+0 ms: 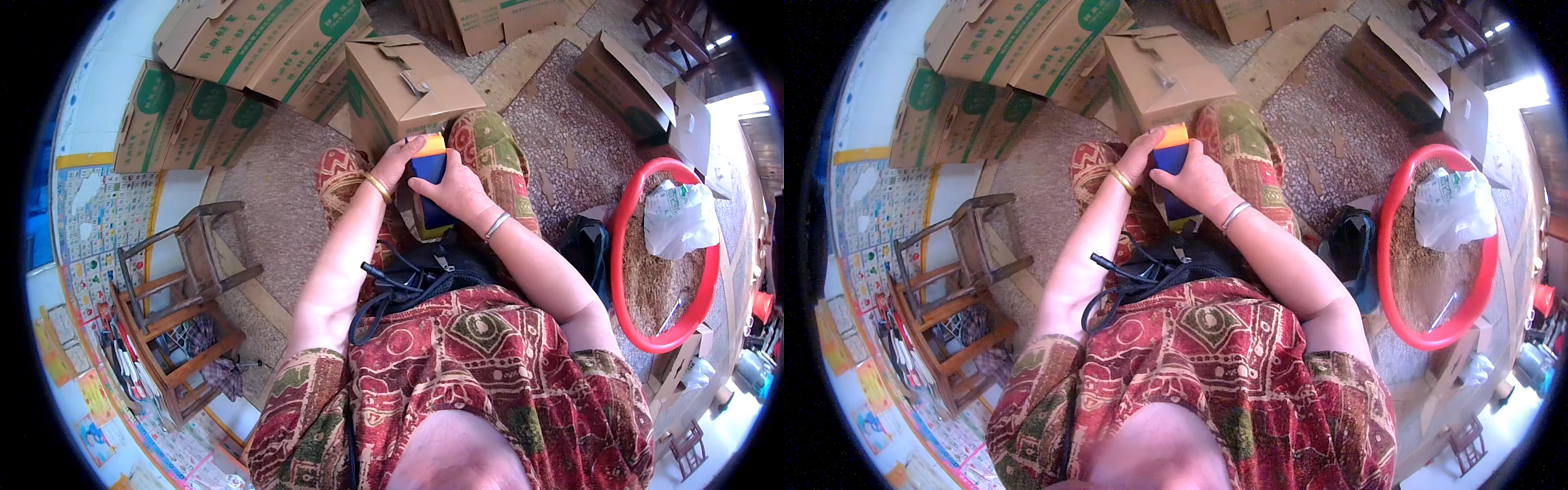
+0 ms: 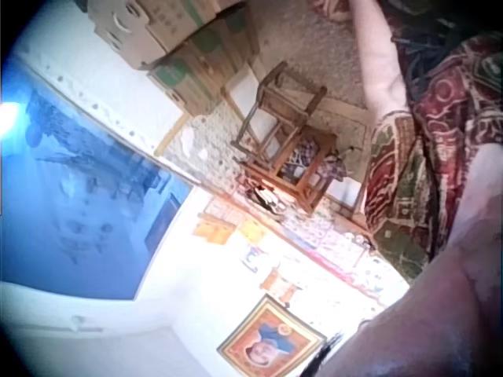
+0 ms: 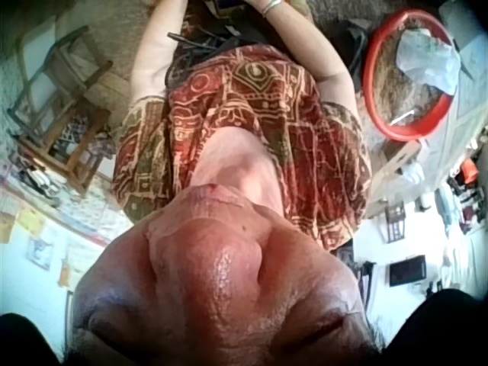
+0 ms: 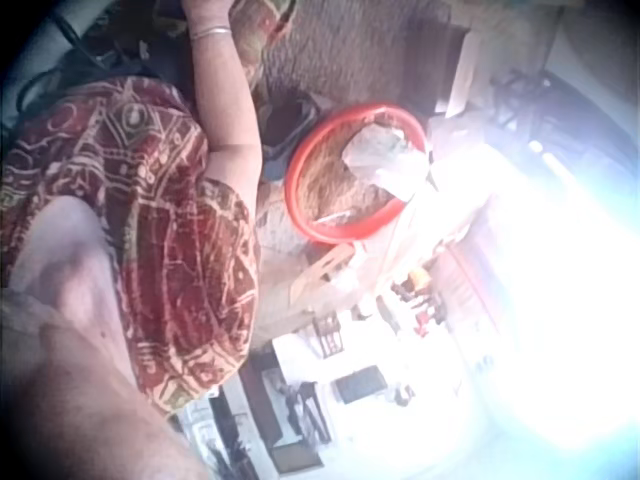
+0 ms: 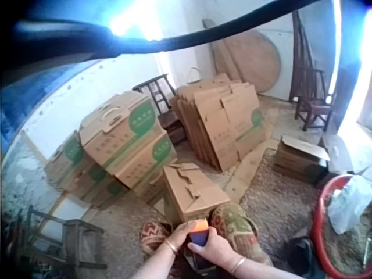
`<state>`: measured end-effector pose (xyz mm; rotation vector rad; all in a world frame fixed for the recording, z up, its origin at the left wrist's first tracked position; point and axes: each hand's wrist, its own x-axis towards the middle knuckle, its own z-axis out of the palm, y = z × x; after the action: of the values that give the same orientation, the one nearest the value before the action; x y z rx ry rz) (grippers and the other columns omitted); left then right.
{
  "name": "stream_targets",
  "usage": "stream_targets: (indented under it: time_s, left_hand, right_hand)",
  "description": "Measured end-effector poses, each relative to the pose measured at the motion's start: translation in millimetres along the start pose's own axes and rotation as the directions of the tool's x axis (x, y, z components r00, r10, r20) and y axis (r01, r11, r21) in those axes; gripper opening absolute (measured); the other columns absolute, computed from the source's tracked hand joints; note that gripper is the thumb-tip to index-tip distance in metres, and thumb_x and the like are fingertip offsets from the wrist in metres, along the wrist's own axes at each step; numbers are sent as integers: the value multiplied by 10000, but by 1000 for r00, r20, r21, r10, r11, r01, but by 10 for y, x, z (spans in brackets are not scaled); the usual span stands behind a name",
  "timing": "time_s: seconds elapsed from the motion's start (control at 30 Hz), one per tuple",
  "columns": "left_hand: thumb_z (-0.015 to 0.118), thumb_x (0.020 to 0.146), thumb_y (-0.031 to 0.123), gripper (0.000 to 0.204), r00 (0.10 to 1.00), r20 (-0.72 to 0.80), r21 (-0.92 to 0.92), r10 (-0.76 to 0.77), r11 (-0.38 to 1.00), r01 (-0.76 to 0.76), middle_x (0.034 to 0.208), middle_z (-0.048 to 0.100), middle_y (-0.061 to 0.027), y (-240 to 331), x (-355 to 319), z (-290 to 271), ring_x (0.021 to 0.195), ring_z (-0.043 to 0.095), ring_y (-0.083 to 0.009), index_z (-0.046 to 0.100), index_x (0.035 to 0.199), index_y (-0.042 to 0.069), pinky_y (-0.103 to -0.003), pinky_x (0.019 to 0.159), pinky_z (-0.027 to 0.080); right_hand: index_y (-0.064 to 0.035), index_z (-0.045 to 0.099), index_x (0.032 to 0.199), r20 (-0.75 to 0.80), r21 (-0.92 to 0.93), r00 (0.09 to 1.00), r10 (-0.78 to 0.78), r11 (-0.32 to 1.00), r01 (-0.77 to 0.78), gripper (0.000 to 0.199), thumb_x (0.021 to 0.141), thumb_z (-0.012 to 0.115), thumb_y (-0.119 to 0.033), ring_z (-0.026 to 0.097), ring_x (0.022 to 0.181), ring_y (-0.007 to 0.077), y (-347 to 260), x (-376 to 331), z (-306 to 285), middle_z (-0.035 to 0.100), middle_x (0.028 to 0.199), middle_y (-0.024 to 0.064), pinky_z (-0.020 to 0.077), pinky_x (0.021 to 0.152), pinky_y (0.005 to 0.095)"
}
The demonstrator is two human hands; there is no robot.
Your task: The person assembles a flat cardboard box by folding its flaps and securing them with clear packing tape. They use a tape dispenser to apply tape along the seams and then fold the top flaps to form the box structure.
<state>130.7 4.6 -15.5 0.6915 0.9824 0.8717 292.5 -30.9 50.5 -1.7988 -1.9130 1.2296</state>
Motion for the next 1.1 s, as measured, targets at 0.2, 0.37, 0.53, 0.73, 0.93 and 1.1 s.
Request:
stream_targets:
  time_s: [0.2,0.37,0.53,0.73,0.93,1.1]
  left_hand:
    - [626,885,320,472,996,26,131,84,988,-87,1138,625,-79,-57,14,-123,1061,553,-139,581,1188,-39,-288,979,397]
    - [586,874,232,441,996,86,164,38,985,-52,1150,627,-114,-87,-14,-259,1036,583,-150,564,1203,-60,-282,960,428]
    - [554,868,274,482,996,52,72,74,994,-77,1174,615,-151,-4,-140,-308,1051,594,-204,538,1213,-62,-320,957,449]
    - [514,846,406,630,999,42,-277,-23,960,34,1406,396,-247,300,-369,-402,1300,406,-303,429,1295,-27,-405,1042,383]
    - [529,833,414,611,994,-60,-321,88,942,-103,1392,420,-202,422,-536,-409,1188,486,-301,434,1318,54,-435,996,423]
    - [569,805,412,638,990,-108,-282,88,953,-115,1292,510,-192,479,-695,-388,1108,545,-286,443,1315,51,-427,956,463]
  right_hand:
    - [53,371,1175,-5,82,999,-41,996,41,805,713,729,-500,640,878,410,61,-27,113,638,928,279,518,784,447]
    - [98,263,1309,53,185,996,-78,980,67,904,731,742,-405,628,923,419,91,-84,218,618,986,303,514,812,433]
    - [70,274,1334,92,299,992,-88,953,57,877,733,739,-369,618,965,414,-20,-120,209,612,1024,299,501,857,425]
    - [16,295,1370,131,412,978,-163,906,95,837,764,742,-350,658,807,256,-318,-107,226,646,858,172,521,752,350]
    - [0,287,1381,229,419,948,-221,902,109,836,764,744,-331,648,771,248,-476,5,209,629,814,149,519,739,342]
    - [23,297,1366,269,421,921,-281,895,150,852,741,741,-347,651,804,320,-495,21,181,644,842,196,513,760,384]
